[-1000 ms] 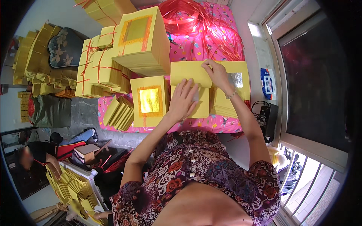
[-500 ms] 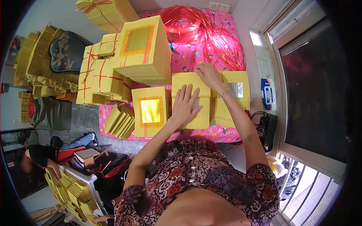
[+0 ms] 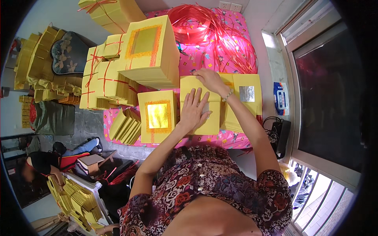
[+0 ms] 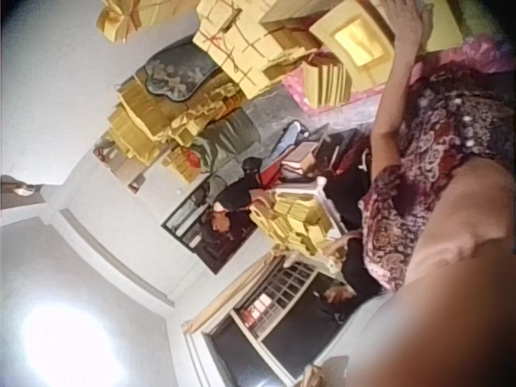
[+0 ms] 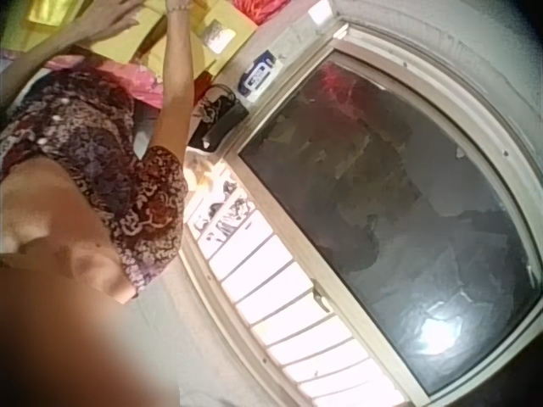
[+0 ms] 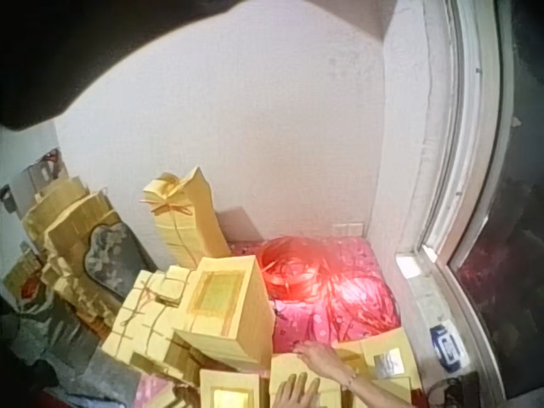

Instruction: Organizing and stacking yellow joss paper sheets on a workspace.

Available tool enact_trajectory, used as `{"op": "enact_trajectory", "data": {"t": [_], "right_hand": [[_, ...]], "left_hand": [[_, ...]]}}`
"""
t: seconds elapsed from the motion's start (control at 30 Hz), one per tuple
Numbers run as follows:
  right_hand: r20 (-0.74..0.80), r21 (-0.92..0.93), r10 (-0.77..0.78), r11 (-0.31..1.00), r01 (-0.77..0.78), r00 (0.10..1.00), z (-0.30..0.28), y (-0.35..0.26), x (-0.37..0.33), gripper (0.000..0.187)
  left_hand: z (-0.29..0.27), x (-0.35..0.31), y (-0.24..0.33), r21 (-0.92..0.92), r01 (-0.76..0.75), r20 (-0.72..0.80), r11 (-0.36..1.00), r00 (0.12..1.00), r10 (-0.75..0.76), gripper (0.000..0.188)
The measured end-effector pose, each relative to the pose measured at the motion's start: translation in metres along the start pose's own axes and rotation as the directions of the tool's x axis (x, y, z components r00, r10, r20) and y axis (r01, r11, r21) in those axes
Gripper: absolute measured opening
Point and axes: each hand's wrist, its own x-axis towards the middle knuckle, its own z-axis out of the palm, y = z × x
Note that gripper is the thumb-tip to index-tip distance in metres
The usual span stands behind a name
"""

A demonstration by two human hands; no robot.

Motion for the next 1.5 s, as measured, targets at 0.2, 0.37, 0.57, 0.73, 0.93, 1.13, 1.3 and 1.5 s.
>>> {"op": "enact_trajectory", "data": {"t": [0.2, 0.37, 0.57, 0.73, 0.93, 1.13, 1.3, 1.5], "right_hand": [[-0.002, -0.002, -0.007, 1.0, 0.007, 1.0, 0.0, 0.0, 0.001, 0.019], [-0.04, 0.028, -0.037, 0.999, 0.038, 0.999, 0.003, 0.004, 0.0, 0.021], [-0.035, 0.017, -0.042, 0.999, 0.043, 0.999, 0.003, 0.005, 0.001, 0.021], [-0.004, 0.0, 0.004, 1.0, -0.004, 1.0, 0.003, 0.0, -0.003, 0.02], [-0.227, -0.041, -0.108, 0.994, 0.102, 0.968, 0.004, -0.002, -0.009, 0.019], [-0.296, 0.051, 0.121, 0.993, -0.111, 0.947, -0.014, -0.045, -0.072, 0.012], [-0.271, 0.037, 0.161, 0.987, -0.157, 0.949, 0.009, -0.035, -0.107, 0.015], [-0.338, 0.054, 0.087, 0.996, -0.073, 0.937, 0.015, -0.03, -0.113, 0.014]], "left_hand": [[0.003, 0.0, -0.001, -0.031, 0.003, -0.009, 1.0, 1.0, -0.003, 0.077], [0.003, -0.001, 0.0, -0.033, -0.005, -0.01, 0.999, 1.0, 0.005, 0.077], [0.006, -0.001, -0.002, -0.039, -0.002, -0.003, 0.999, 1.0, 0.002, 0.078], [0.008, -0.003, 0.0, -0.084, 0.011, 0.007, 0.996, 1.0, -0.01, 0.082], [0.012, 0.0, -0.001, -0.072, 0.015, 0.034, 0.997, 0.999, -0.012, 0.089], [0.013, -0.003, -0.002, -0.03, 0.021, 0.065, 0.999, 0.998, -0.019, 0.095], [0.015, -0.001, -0.005, -0.037, 0.002, 0.058, 0.999, 0.998, 0.0, 0.097], [0.009, -0.003, -0.016, -0.128, 0.003, 0.079, 0.992, 0.997, 0.008, 0.099]]}}
